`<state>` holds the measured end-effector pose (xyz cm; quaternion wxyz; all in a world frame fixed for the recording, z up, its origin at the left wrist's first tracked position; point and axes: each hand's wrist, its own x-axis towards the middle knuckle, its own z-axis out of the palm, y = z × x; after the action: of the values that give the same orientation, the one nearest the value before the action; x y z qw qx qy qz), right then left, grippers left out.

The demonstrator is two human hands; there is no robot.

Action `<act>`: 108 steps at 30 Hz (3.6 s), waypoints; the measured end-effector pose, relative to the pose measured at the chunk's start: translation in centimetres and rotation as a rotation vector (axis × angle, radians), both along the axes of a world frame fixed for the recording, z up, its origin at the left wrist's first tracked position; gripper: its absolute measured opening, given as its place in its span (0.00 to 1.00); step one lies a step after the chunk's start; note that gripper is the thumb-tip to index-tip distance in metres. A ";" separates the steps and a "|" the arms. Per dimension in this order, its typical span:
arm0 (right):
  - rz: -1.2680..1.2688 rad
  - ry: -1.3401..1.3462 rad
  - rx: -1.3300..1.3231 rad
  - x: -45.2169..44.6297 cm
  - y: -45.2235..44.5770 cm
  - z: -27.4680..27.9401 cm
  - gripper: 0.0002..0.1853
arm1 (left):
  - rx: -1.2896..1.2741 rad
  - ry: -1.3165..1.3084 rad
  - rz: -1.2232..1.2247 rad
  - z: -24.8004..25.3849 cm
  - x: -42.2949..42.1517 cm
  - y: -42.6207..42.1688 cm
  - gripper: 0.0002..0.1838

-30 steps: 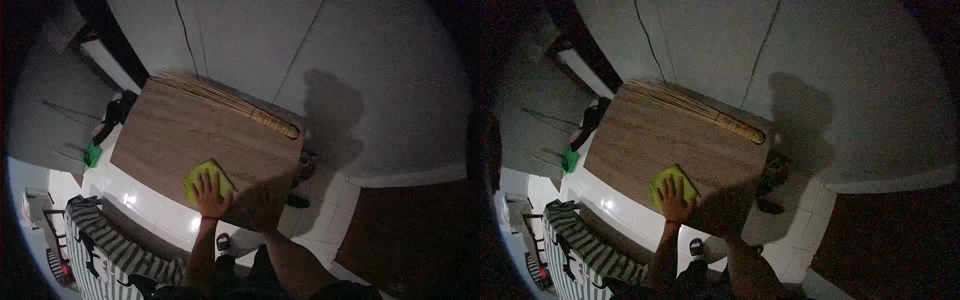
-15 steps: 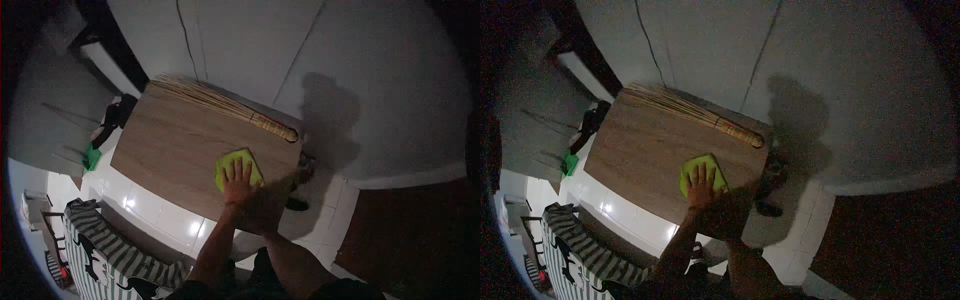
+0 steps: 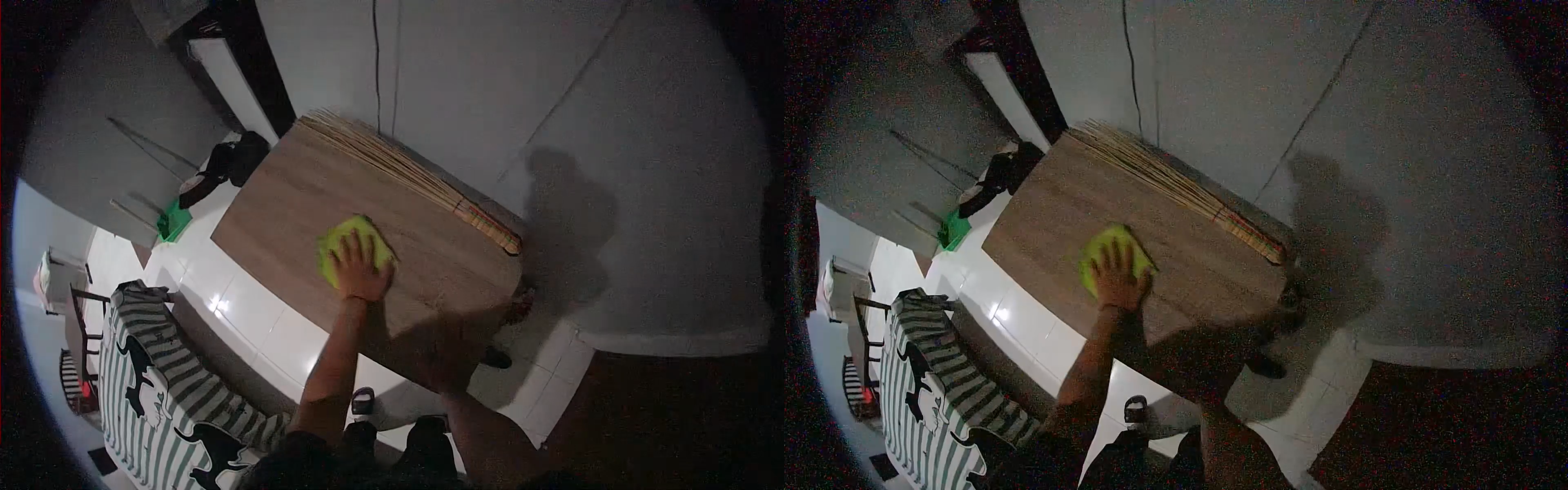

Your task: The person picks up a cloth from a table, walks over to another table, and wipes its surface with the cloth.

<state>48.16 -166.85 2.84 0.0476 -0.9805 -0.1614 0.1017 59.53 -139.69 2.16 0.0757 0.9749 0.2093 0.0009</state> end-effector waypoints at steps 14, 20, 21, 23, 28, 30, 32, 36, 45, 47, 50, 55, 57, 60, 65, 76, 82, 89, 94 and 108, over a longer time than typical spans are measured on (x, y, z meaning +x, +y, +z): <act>0.065 -0.001 -0.099 -0.6 -0.3 0.1 0.44 | -0.050 -0.074 0.112 0.3 -6.2 4.2 0.49; 0.073 0.003 -0.116 -0.5 0.0 0.2 0.46 | -0.070 0.033 0.049 2.6 -2.6 1.7 0.49; 0.073 0.002 -0.120 -0.5 0.1 0.2 0.47 | -0.082 0.099 -0.061 2.9 -3.7 0.7 0.49; 0.071 0.004 -0.124 -0.3 0.3 0.6 0.48 | -0.115 0.043 -0.131 1.6 -7.1 -1.2 0.49; 0.043 0.031 -0.201 -0.4 0.6 1.6 0.51 | -0.192 -0.071 -0.166 1.6 -12.2 0.4 0.48; 0.000 0.054 -0.268 -0.9 1.9 3.4 0.53 | -0.120 -0.015 -0.101 1.2 -11.7 3.9 0.48; -0.050 0.085 -0.347 -1.1 3.7 5.7 0.54 | -0.090 -0.082 0.006 -0.1 -9.9 7.1 0.48; 0.021 0.028 -0.255 -0.5 1.5 2.6 0.56 | -0.039 -0.137 0.207 0.6 -6.7 8.2 0.50; 0.146 -0.091 -0.002 -0.8 -0.8 -0.9 0.55 | -0.187 -0.085 -0.196 0.4 -12.2 0.7 0.47; 0.149 -0.085 -0.016 -0.7 -0.8 -0.8 0.55 | -0.181 -0.029 -0.125 2.0 -14.0 2.4 0.47; 0.153 -0.089 -0.021 -0.6 -0.9 -0.6 0.55 | -0.106 -0.015 0.031 1.3 -13.0 7.5 0.48; 0.152 -0.086 -0.023 -0.4 -0.7 -0.7 0.54 | -0.044 -0.117 0.188 0.1 -7.9 10.8 0.49; 0.152 -0.086 -0.023 -0.4 -0.5 -0.6 0.54 | -0.040 -0.072 0.145 1.3 -7.1 9.1 0.48; 0.149 -0.086 -0.027 -0.3 -0.5 -0.7 0.54 | -0.112 -0.078 -0.063 0.7 -9.4 5.1 0.49; 0.149 -0.083 -0.041 -0.4 -0.7 -0.6 0.54 | -0.119 -0.092 -0.065 1.3 -14.4 6.5 0.49; 0.155 -0.087 -0.026 -0.1 -0.6 -0.8 0.53 | 0.012 -0.098 0.168 0.6 -7.4 14.5 0.47; 0.147 -0.090 -0.025 -0.4 -0.2 -0.9 0.53 | -0.074 -0.085 -0.051 0.8 -12.4 10.7 0.48; 0.139 -0.093 -0.008 -0.5 -0.1 -1.0 0.52 | 0.077 -0.091 0.260 -1.4 -8.8 23.5 0.49; 0.137 -0.105 0.003 -0.6 -0.3 -1.0 0.52 | 0.047 -0.075 0.353 0.0 -1.8 25.3 0.47; 0.140 -0.140 0.064 -0.1 -1.1 -0.8 0.51 | -0.034 0.138 -0.258 2.8 6.3 -3.9 0.48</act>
<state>48.04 -167.94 2.02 0.0603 -0.9695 -0.2356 0.0308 65.86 -143.62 4.94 0.0772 0.9900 0.0870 -0.0795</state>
